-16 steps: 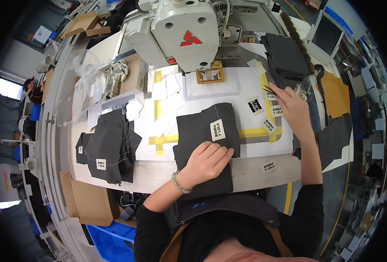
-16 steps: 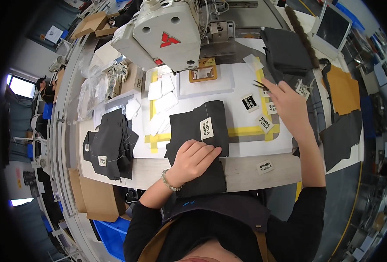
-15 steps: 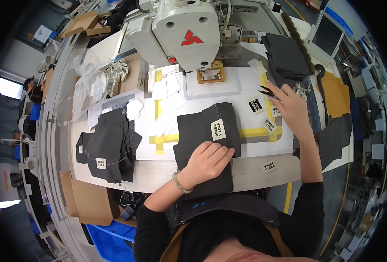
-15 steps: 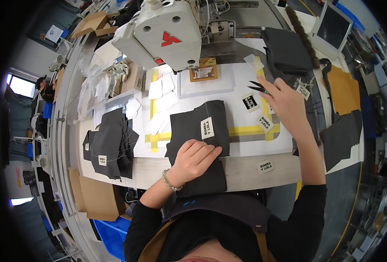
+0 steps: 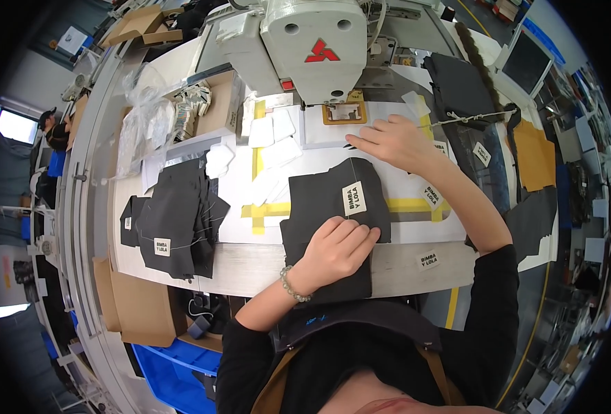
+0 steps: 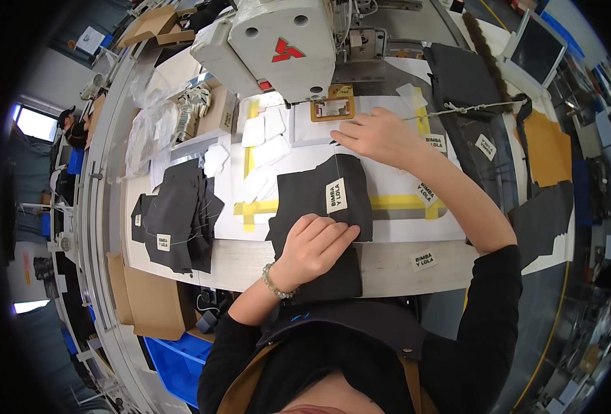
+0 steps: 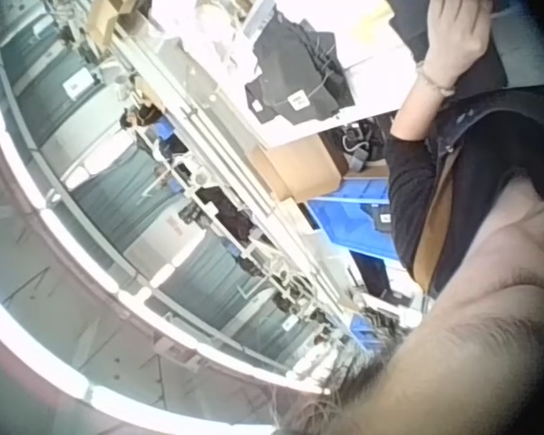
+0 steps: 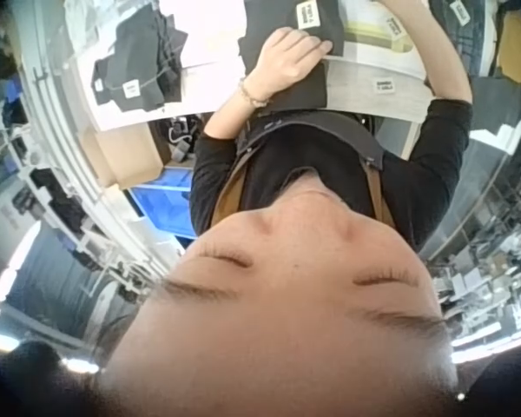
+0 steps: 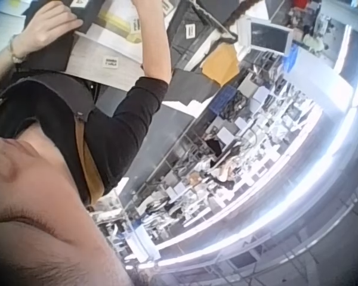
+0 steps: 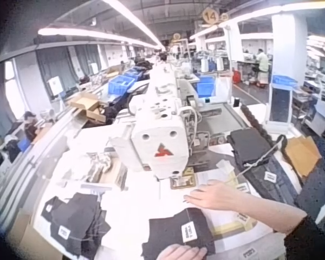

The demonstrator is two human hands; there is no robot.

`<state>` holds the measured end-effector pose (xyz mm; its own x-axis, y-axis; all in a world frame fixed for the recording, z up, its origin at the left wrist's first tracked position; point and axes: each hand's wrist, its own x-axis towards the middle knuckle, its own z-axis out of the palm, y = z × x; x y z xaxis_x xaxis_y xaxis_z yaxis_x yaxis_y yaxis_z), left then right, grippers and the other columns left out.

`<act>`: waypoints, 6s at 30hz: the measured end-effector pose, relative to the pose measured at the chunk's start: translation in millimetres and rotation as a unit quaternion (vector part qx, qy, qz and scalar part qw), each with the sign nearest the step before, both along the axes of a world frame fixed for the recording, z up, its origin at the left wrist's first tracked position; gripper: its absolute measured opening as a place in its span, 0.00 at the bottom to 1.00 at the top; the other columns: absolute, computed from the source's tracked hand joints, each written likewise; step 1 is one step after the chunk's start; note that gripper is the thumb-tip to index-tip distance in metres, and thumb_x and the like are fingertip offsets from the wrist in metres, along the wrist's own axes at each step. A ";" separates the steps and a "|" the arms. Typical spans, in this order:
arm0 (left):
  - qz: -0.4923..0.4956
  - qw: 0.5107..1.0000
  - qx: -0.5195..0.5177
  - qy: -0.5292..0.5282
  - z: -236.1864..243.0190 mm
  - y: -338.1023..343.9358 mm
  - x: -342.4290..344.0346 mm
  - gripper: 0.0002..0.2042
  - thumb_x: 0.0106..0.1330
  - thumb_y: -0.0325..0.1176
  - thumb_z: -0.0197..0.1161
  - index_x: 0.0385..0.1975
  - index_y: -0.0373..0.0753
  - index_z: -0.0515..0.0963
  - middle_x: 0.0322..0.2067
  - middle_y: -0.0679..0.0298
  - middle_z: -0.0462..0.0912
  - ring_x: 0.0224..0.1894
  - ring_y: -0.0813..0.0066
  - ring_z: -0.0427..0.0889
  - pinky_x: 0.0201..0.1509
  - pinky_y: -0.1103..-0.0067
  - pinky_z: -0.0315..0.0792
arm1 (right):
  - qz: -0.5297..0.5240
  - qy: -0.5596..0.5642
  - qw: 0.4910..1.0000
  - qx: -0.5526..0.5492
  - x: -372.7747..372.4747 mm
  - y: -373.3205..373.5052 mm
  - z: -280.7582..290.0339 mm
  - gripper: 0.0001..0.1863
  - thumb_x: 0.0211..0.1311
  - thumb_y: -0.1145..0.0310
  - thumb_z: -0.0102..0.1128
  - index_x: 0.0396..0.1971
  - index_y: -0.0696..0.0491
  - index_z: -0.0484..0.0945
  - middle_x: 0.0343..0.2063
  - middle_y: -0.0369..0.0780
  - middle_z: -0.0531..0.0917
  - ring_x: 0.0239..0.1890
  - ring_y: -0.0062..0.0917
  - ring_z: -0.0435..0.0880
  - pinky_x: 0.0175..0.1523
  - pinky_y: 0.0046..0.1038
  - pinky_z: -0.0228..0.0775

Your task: Sewing textile labels onto small black fabric pieces using an industrial sewing machine.

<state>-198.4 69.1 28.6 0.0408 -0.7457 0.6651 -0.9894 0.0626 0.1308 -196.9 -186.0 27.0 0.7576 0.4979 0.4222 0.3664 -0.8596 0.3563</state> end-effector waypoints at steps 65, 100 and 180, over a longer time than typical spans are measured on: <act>0.518 0.773 -0.001 0.367 12.8 326.7 198.3 0.24 0.48 0.22 0.73 0.49 0.38 0.79 0.44 0.58 0.81 0.35 0.80 0.78 0.39 0.83 0.74 | -0.391 -0.007 0.798 0.459 -169.1 -79.6 -23.2 0.16 0.62 0.65 0.65 0.49 0.54 0.81 0.40 0.39 0.81 0.41 0.24 0.79 0.45 0.21 0.69; 0.343 0.818 0.084 0.454 -35.1 72.4 119.3 0.14 0.53 0.23 0.68 0.40 0.35 0.79 0.28 0.65 0.80 0.28 0.76 0.76 0.32 0.79 0.71 | -0.414 -0.028 0.831 0.370 -158.0 -54.9 -25.0 0.16 0.60 0.65 0.65 0.47 0.53 0.81 0.39 0.41 0.81 0.41 0.36 0.81 0.47 0.29 0.71; 0.103 0.939 0.105 0.312 -1.0 20.8 84.6 0.17 0.56 0.24 0.68 0.47 0.43 0.79 0.25 0.68 0.83 0.27 0.73 0.81 0.35 0.77 0.70 | -0.047 0.348 0.690 0.633 -10.2 75.9 -1.1 0.08 0.55 0.71 0.69 0.35 0.54 0.82 0.30 0.29 0.76 0.20 0.09 0.63 0.26 0.16 0.54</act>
